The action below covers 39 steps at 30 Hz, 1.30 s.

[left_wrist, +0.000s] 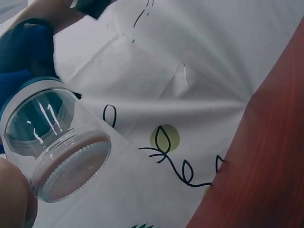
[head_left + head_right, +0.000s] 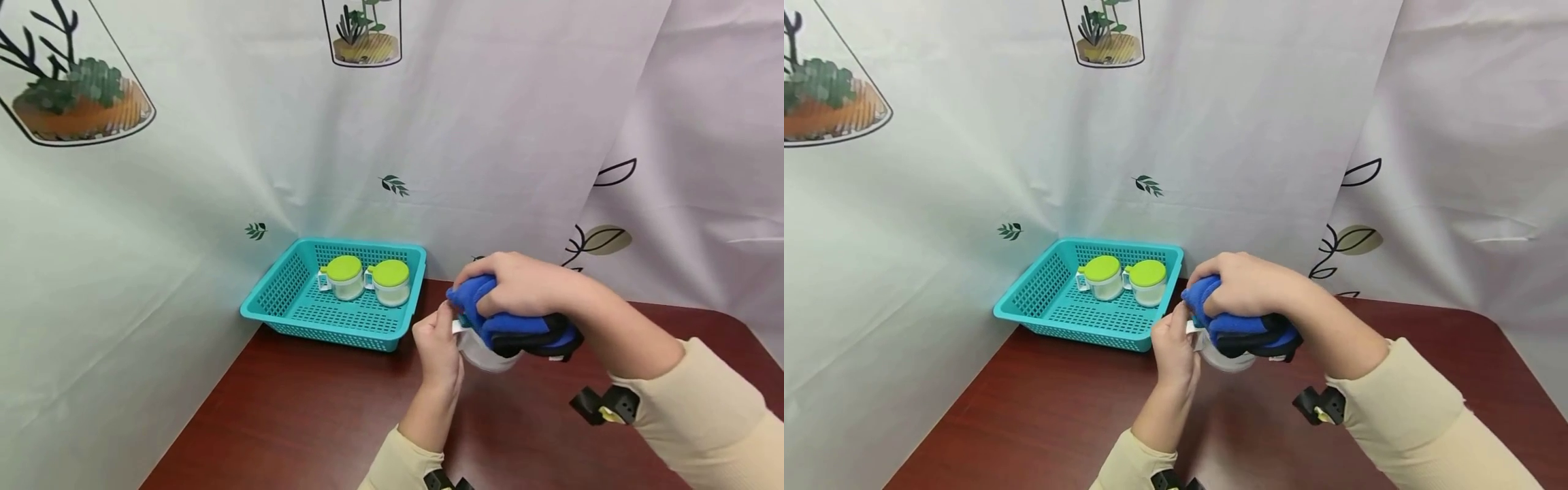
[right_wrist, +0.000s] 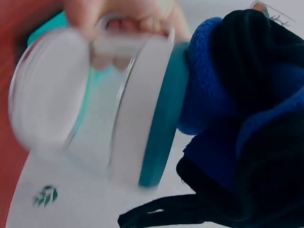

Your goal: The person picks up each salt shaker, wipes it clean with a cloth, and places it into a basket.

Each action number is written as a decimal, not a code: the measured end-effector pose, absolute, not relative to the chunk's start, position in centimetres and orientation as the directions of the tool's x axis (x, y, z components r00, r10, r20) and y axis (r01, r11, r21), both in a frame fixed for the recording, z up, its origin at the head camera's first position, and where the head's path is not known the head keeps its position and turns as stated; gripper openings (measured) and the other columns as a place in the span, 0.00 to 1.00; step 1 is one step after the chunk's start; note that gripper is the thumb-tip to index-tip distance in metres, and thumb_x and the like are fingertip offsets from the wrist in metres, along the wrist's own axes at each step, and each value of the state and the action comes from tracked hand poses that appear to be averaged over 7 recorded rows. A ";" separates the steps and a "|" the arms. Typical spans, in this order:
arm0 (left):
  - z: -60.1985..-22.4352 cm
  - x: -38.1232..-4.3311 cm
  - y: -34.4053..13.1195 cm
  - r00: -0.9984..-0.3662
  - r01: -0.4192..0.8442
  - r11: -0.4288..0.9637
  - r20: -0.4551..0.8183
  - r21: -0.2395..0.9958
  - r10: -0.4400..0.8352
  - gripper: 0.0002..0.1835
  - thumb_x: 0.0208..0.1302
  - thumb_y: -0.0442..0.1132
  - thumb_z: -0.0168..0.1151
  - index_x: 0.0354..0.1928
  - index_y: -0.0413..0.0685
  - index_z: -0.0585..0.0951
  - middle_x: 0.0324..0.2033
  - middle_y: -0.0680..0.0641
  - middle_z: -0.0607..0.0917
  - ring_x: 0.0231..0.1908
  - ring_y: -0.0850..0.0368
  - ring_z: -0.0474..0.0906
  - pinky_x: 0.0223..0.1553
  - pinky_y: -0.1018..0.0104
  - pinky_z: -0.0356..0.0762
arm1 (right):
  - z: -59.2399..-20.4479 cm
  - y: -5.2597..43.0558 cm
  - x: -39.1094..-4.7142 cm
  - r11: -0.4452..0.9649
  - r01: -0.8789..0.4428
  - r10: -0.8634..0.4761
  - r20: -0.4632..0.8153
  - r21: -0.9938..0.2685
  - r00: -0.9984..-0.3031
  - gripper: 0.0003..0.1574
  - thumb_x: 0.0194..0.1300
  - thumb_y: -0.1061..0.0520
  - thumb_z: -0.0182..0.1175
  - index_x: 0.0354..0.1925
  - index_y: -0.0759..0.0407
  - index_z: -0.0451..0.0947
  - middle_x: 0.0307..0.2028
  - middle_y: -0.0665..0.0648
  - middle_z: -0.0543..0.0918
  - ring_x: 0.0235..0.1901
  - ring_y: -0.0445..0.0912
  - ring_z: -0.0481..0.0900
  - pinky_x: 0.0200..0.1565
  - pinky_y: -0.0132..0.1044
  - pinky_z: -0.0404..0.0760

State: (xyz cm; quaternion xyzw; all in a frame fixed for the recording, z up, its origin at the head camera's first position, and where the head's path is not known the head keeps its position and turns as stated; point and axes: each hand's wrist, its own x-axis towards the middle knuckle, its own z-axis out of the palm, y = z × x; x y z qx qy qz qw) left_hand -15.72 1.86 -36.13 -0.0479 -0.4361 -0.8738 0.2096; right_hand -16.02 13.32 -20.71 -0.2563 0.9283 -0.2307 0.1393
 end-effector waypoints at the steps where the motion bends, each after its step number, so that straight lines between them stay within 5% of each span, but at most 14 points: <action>1: -36.1 -15.7 1.7 -0.907 0.407 -0.533 0.262 0.742 -0.328 0.27 0.62 0.30 0.52 0.08 0.30 0.56 0.08 0.55 0.61 0.13 0.63 0.57 0.16 0.74 0.54 | -20.7 13.8 -16.1 0.773 -0.398 -0.520 -0.133 -0.494 -0.844 0.24 0.51 0.58 0.56 0.49 0.48 0.78 0.43 0.56 0.79 0.33 0.50 0.74 0.29 0.39 0.73; 8: -35.7 -15.7 0.6 -0.902 0.410 -0.489 0.263 0.770 -0.343 0.28 0.63 0.32 0.54 0.09 0.30 0.54 0.08 0.54 0.57 0.12 0.62 0.51 0.15 0.71 0.48 | -21.1 16.7 -16.9 0.841 -0.327 -0.408 -0.109 -0.431 -0.907 0.24 0.51 0.57 0.56 0.50 0.50 0.77 0.43 0.60 0.78 0.30 0.49 0.74 0.27 0.39 0.72; 13: -35.6 -15.7 1.2 -0.904 0.407 -0.471 0.271 0.782 -0.331 0.28 0.63 0.34 0.55 0.10 0.28 0.55 0.08 0.55 0.59 0.13 0.62 0.57 0.16 0.74 0.56 | -21.2 15.3 -16.5 0.802 -0.362 -0.454 -0.090 -0.474 -0.887 0.24 0.51 0.58 0.56 0.49 0.49 0.78 0.41 0.57 0.79 0.29 0.49 0.74 0.27 0.39 0.72; 17: -35.7 -15.7 2.1 -0.916 0.398 -0.527 0.293 0.751 -0.273 0.25 0.64 0.33 0.53 0.07 0.38 0.65 0.09 0.56 0.66 0.16 0.63 0.67 0.19 0.74 0.66 | -21.0 13.4 -16.1 0.745 -0.405 -0.517 -0.076 -0.530 -0.852 0.24 0.51 0.57 0.56 0.49 0.49 0.78 0.43 0.56 0.79 0.33 0.50 0.74 0.30 0.39 0.71; 21: -35.8 -15.7 2.0 -0.923 0.382 -0.571 0.269 0.727 -0.275 0.25 0.63 0.33 0.54 0.06 0.51 0.65 0.08 0.57 0.62 0.13 0.65 0.60 0.17 0.75 0.58 | -20.7 13.8 -16.0 0.760 -0.376 -0.484 -0.074 -0.530 -0.872 0.23 0.52 0.57 0.56 0.49 0.48 0.78 0.45 0.58 0.79 0.34 0.51 0.75 0.30 0.39 0.73; 24: -35.6 -15.7 1.5 -0.927 0.369 -0.568 0.245 0.735 -0.285 0.27 0.62 0.33 0.55 0.06 0.47 0.60 0.08 0.55 0.59 0.12 0.63 0.55 0.16 0.73 0.52 | -20.7 15.7 -16.2 0.784 -0.325 -0.422 -0.070 -0.529 -0.904 0.22 0.53 0.58 0.55 0.49 0.50 0.78 0.44 0.60 0.78 0.32 0.50 0.75 0.28 0.39 0.73; 29: -35.4 -15.8 1.0 -0.937 0.344 -0.558 0.236 0.755 -0.259 0.27 0.62 0.35 0.57 0.09 0.34 0.59 0.07 0.52 0.62 0.13 0.61 0.58 0.18 0.73 0.57 | -21.1 18.4 -16.2 0.769 -0.293 -0.396 -0.063 -0.569 -0.916 0.21 0.54 0.59 0.55 0.49 0.52 0.77 0.42 0.59 0.78 0.30 0.49 0.75 0.27 0.40 0.74; 39: -34.3 -17.1 -0.3 -0.959 0.248 -0.564 0.119 0.788 -0.256 0.26 0.62 0.39 0.58 0.07 0.50 0.63 0.08 0.54 0.59 0.13 0.61 0.55 0.21 0.71 0.56 | -22.7 20.3 -15.9 0.627 -0.318 -0.370 0.087 -0.711 -0.925 0.23 0.59 0.58 0.56 0.54 0.51 0.74 0.46 0.61 0.76 0.31 0.51 0.75 0.28 0.42 0.75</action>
